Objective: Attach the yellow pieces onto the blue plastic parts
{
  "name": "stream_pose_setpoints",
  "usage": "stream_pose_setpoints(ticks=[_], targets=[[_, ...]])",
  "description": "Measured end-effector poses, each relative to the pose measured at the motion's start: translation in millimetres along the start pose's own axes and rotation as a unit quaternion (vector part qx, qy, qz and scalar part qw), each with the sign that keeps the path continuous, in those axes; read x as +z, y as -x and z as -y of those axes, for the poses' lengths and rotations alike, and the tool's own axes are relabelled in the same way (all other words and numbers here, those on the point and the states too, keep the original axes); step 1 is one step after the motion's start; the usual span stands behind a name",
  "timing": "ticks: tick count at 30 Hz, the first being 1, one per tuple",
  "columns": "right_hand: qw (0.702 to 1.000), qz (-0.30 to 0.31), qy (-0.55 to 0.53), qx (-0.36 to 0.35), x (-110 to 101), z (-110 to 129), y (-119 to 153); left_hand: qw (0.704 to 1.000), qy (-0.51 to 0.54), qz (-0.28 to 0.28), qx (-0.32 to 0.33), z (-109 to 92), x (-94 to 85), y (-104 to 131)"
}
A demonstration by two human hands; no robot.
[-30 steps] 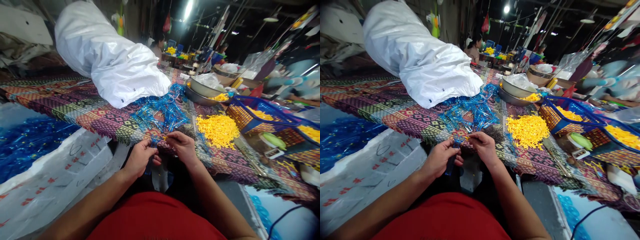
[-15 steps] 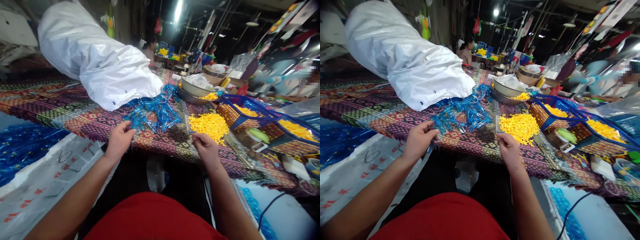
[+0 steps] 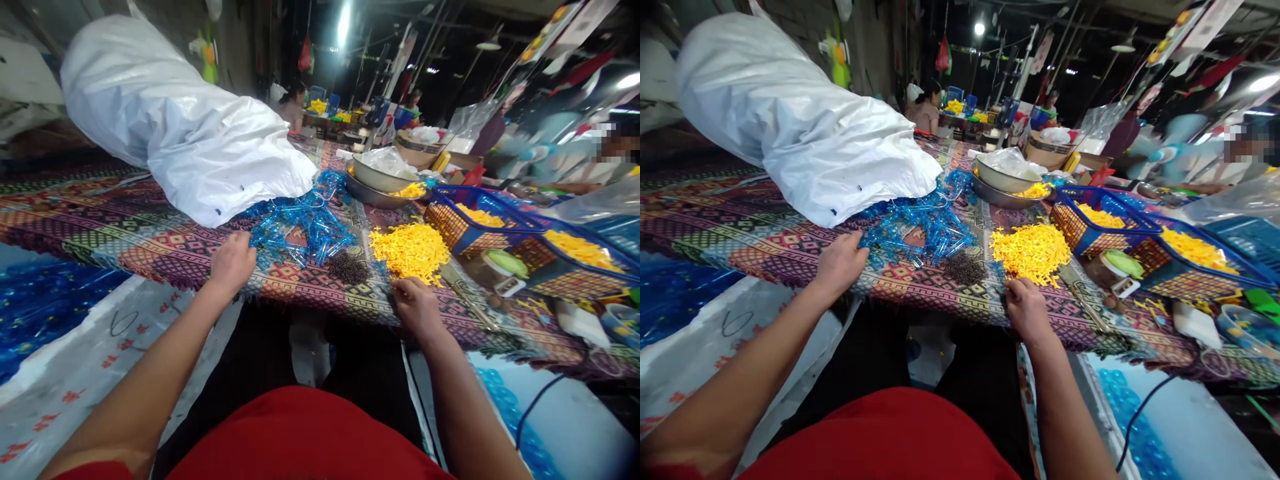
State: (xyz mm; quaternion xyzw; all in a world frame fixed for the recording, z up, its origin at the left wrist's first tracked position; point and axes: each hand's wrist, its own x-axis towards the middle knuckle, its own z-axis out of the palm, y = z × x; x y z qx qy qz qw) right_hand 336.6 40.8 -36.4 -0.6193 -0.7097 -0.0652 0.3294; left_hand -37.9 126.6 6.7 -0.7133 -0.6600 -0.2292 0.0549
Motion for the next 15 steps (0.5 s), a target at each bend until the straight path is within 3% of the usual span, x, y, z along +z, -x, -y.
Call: stream_pose_setpoints(ticks=[3, 6, 8, 10, 11, 13, 15], targets=[[0.998, -0.042, -0.037, 0.029, -3.7, -1.1, 1.4, 0.998, 0.047, -0.047, 0.016, -6.3, -8.8, 12.2], [0.991, -0.086, -0.090, 0.051, -8.0, 11.1, 1.0, 0.978, 0.186, -0.091, 0.041, -26.8, -18.5, 30.1], [0.985, -0.096, -0.135, 0.047, -9.4, 30.3, -0.9, 0.943, 0.329, -0.052, 0.022, -49.1, -21.2, 42.2], [0.979, -0.087, -0.183, 0.015, -8.8, 56.2, -3.0, 0.864, 0.499, 0.065, -0.031, -73.9, -19.6, 51.5], [0.977, -0.079, -0.199, -0.011, -7.6, 70.1, -3.4, 0.800, 0.581, 0.133, -0.068, -85.4, -17.4, 54.7], [0.971, -0.051, -0.226, -0.053, -3.8, 96.5, -2.2, 0.661, 0.707, 0.213, -0.135, -103.6, -11.3, 58.5], [0.964, -0.026, -0.250, -0.090, 1.0, 117.4, 1.7, 0.573, 0.765, 0.250, -0.158, -112.8, -4.8, 60.6]])
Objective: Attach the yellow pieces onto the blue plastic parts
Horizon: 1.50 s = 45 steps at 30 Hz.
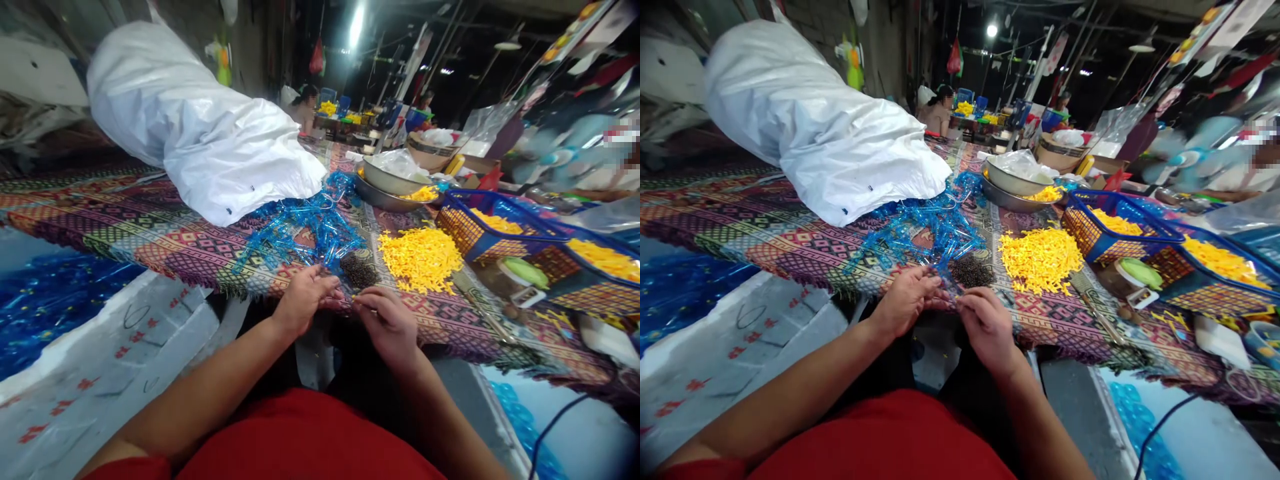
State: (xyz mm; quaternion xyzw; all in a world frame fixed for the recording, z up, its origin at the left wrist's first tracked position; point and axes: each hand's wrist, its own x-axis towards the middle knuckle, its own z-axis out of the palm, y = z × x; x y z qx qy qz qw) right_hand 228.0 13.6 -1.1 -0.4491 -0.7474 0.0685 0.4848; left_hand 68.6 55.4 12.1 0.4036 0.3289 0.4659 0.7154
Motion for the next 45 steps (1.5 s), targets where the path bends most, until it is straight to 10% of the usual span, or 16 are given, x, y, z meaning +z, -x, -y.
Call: stream_pose_setpoints(ticks=[14, 30, 45], targets=[[0.997, 0.039, -0.065, 0.030, 22.8, 13.6, -19.3, 0.994, -0.095, -0.034, -0.031, 10.7, -15.6, 32.2], [0.955, 0.189, 0.125, -0.191, 31.6, 14.8, -20.8, 0.983, -0.181, -0.038, -0.003, 14.5, -21.9, 40.3], [0.985, 0.151, 0.016, -0.082, 55.9, 6.9, -13.4, 0.935, -0.338, -0.101, 0.021, 18.7, -35.7, 41.2]])
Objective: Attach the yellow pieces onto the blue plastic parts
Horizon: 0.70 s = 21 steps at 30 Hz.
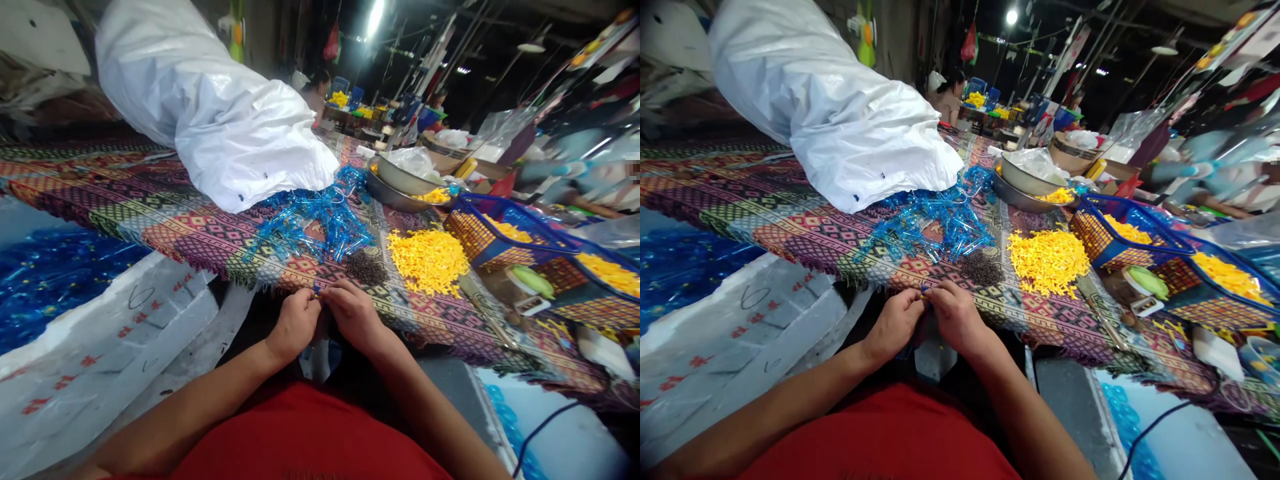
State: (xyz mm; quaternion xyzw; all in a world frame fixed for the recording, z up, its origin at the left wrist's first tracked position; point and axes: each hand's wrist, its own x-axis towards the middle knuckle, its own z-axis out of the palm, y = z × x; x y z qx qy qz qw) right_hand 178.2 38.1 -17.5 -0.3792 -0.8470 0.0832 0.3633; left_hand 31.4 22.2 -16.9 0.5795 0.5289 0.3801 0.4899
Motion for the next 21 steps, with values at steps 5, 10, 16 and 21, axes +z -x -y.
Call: stream_pose_setpoints(ticks=[5, 10, 16, 21], targets=[[1.000, 0.011, 0.000, 0.006, 3.0, -0.2, -2.4, 1.000, -0.023, -0.017, 0.012, -0.5, -2.7, -0.6], [1.000, 0.024, 0.001, 0.000, 2.7, 2.3, -3.6, 0.999, -0.039, -0.024, 0.025, 1.8, -4.7, -0.3], [0.998, 0.019, -0.042, 0.050, -3.3, -11.3, -10.5, 0.999, 0.013, 0.020, -0.042, -2.1, -7.6, 0.1], [0.989, 0.013, 0.092, 0.111, -3.1, -48.0, -22.9, 0.990, 0.091, 0.045, -0.094, -7.7, -10.0, 2.1]])
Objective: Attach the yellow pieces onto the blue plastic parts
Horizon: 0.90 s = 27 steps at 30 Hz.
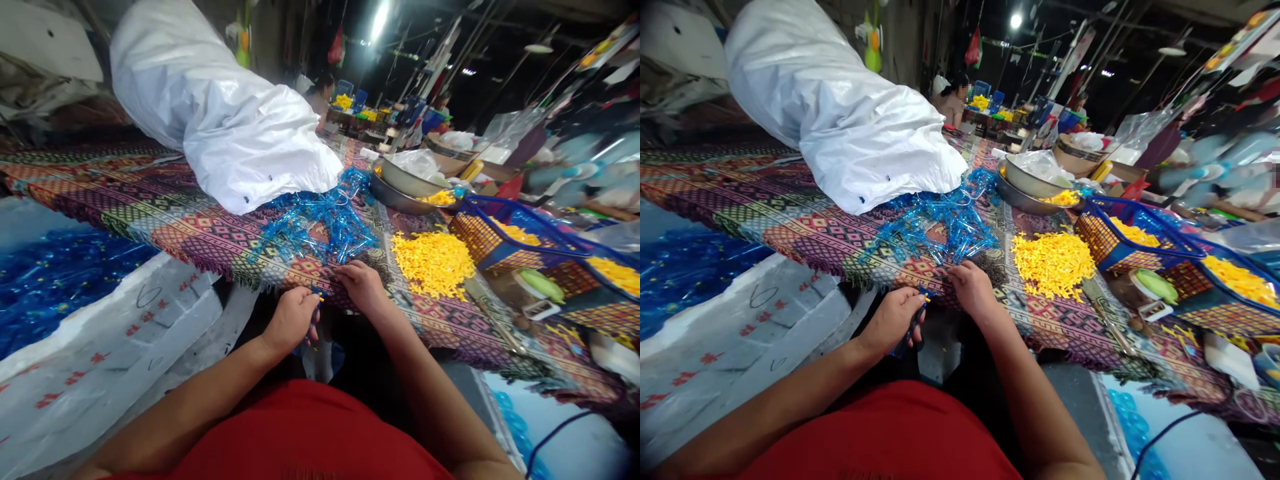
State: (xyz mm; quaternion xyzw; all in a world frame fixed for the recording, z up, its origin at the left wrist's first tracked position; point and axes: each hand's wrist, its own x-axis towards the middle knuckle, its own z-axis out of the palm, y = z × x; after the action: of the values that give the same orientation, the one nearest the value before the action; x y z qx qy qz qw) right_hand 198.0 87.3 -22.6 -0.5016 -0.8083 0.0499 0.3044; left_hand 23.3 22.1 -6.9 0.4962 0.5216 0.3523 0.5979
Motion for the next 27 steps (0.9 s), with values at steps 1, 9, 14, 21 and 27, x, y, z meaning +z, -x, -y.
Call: stream_pose_setpoints(ticks=[1, 9, 14, 21, 27], targets=[[0.999, 0.017, 0.033, 0.001, 1.8, -3.3, -3.3, 1.000, 0.015, 0.005, -0.005, 0.2, -0.4, 0.3], [0.995, 0.062, 0.074, -0.020, 3.8, -4.0, -11.6, 0.995, 0.097, 0.003, -0.007, 7.4, -6.2, -1.8], [0.997, 0.020, -0.047, -0.064, -13.2, 9.5, -0.5, 0.998, 0.059, -0.023, 0.001, 1.1, -9.3, -2.9], [0.991, 0.069, -0.033, -0.108, -33.6, 45.5, 17.2, 0.996, -0.050, -0.039, 0.062, -1.4, -7.5, -1.9], [0.989, 0.073, 0.011, -0.130, -32.4, 52.2, 20.5, 0.982, -0.134, -0.059, 0.116, -0.8, -7.4, 2.0]])
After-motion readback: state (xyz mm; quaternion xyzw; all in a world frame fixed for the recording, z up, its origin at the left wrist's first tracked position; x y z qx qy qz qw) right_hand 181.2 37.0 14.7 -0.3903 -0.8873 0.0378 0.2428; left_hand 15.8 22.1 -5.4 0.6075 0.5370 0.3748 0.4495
